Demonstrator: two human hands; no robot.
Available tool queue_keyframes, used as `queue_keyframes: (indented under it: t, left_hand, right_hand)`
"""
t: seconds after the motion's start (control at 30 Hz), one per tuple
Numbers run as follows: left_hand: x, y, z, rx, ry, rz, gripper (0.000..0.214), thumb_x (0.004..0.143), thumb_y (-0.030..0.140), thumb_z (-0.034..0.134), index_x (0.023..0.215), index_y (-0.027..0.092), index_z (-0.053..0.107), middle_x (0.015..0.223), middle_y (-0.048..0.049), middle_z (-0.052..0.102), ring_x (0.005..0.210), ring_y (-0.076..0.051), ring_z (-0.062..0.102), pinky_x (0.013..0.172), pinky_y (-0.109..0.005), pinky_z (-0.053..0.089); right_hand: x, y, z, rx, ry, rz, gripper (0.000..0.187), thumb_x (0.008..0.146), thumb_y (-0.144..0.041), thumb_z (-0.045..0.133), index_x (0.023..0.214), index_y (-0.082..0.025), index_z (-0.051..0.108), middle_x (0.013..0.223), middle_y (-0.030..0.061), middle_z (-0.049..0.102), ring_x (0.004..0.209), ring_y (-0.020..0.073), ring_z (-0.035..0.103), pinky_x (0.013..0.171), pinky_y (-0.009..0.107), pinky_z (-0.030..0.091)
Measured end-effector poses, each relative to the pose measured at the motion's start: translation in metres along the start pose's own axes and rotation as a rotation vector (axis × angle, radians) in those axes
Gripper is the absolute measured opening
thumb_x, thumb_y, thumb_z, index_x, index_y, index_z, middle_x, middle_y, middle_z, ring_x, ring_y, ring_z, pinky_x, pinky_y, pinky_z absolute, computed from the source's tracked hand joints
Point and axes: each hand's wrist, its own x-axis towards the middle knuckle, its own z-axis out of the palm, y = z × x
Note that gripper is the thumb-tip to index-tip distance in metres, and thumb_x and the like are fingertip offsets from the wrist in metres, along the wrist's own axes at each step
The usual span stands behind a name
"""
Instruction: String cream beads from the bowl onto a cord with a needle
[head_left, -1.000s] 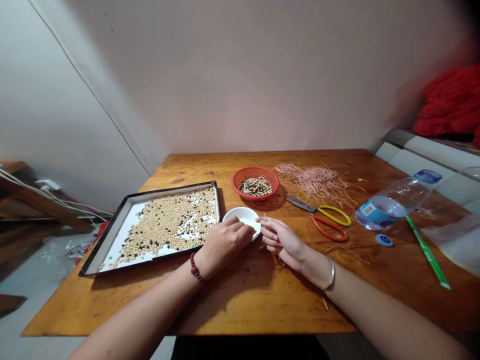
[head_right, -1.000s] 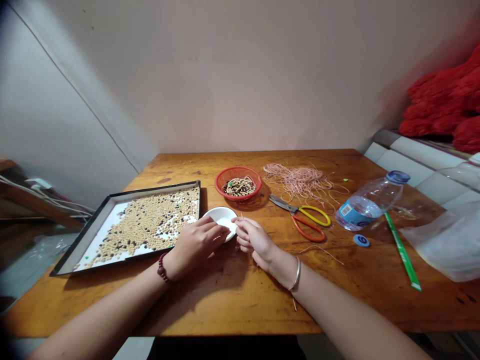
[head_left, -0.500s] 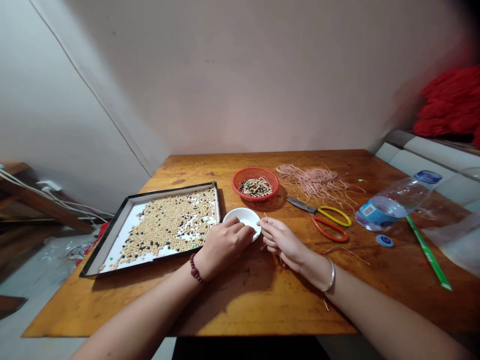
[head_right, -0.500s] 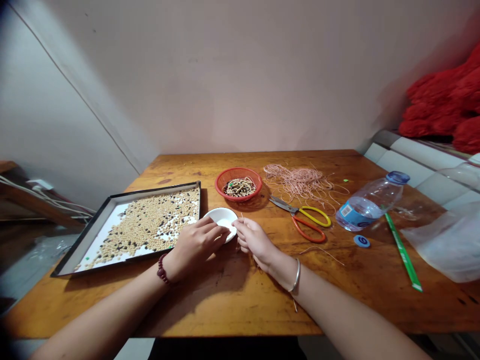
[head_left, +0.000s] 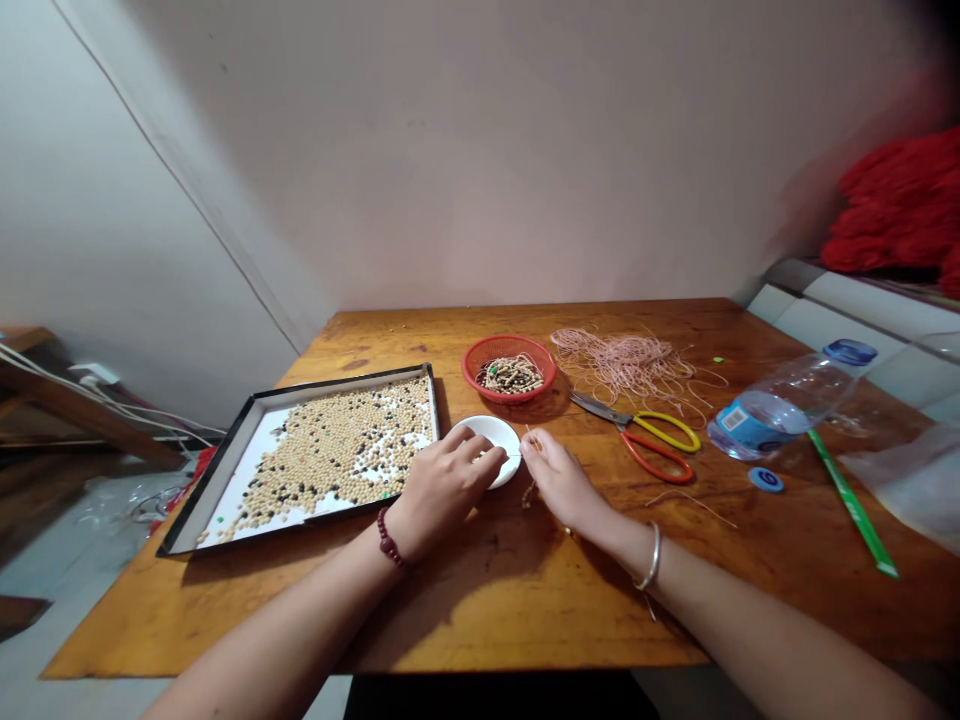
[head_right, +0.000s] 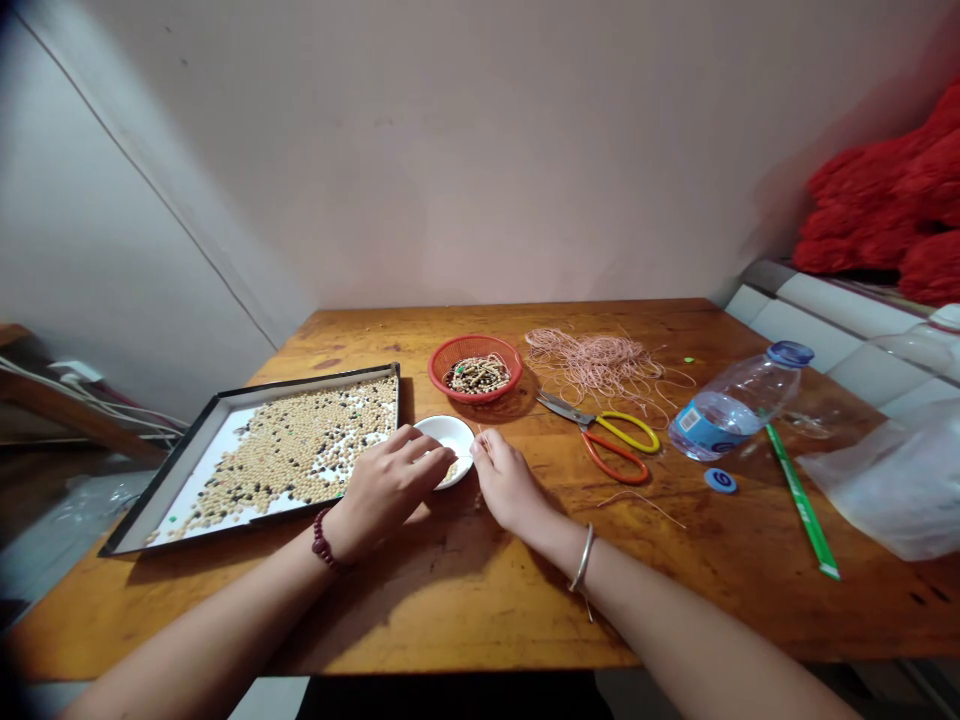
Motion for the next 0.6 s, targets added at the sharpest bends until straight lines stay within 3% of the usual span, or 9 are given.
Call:
queue_keyframes:
  t: [0.13, 0.33, 0.5, 0.6]
  left_hand:
    - [0.0003, 0.0001, 0.0007, 0.028, 0.026, -0.025, 0.011, 0.092, 0.017, 0.048, 0.091, 0.020, 0.059, 0.086, -0.0041, 0.062, 0.081, -0.019, 0.051, 0.065, -0.029, 0.042]
    - [-0.0018, -0.0011, 0.0023, 0.048, 0.013, -0.039, 0.013, 0.090, 0.016, 0.051, 0.098, 0.021, 0.059, 0.091, -0.0041, 0.062, 0.085, -0.020, 0.051, 0.063, -0.030, 0.042]
    - [-0.0018, -0.0013, 0.0023, 0.055, 0.020, -0.031, 0.014, 0.089, 0.013, 0.052, 0.099, 0.021, 0.059, 0.093, -0.0044, 0.062, 0.086, -0.020, 0.051, 0.062, -0.029, 0.041]
    - [-0.0008, -0.0008, 0.0017, 0.050, 0.034, -0.025, 0.012, 0.090, 0.014, 0.052, 0.097, 0.020, 0.059, 0.089, -0.0047, 0.062, 0.084, -0.020, 0.050, 0.062, -0.029, 0.041]
  right_hand:
    - [-0.0030, -0.0037, -0.0005, -0.201, 0.054, -0.128, 0.018, 0.089, -0.034, 0.047, 0.076, -0.022, 0.052, 0.063, -0.0011, 0.049, 0.060, 0.0162, 0.045, 0.057, 0.027, 0.031]
    - [-0.0040, -0.0041, -0.0009, -0.197, 0.023, -0.152, 0.021, 0.090, -0.035, 0.046, 0.074, -0.023, 0.053, 0.062, -0.0008, 0.050, 0.060, 0.0164, 0.046, 0.057, 0.026, 0.030]
    - [-0.0028, -0.0011, -0.0010, -0.220, 0.092, -0.172, 0.021, 0.092, -0.035, 0.042, 0.076, -0.023, 0.048, 0.066, -0.0008, 0.049, 0.060, 0.0156, 0.044, 0.057, 0.027, 0.030]
    - [-0.0023, -0.0009, -0.0009, -0.096, 0.078, -0.091, 0.020, 0.092, -0.038, 0.043, 0.078, -0.023, 0.046, 0.068, -0.0009, 0.048, 0.062, 0.0152, 0.042, 0.055, 0.026, 0.027]
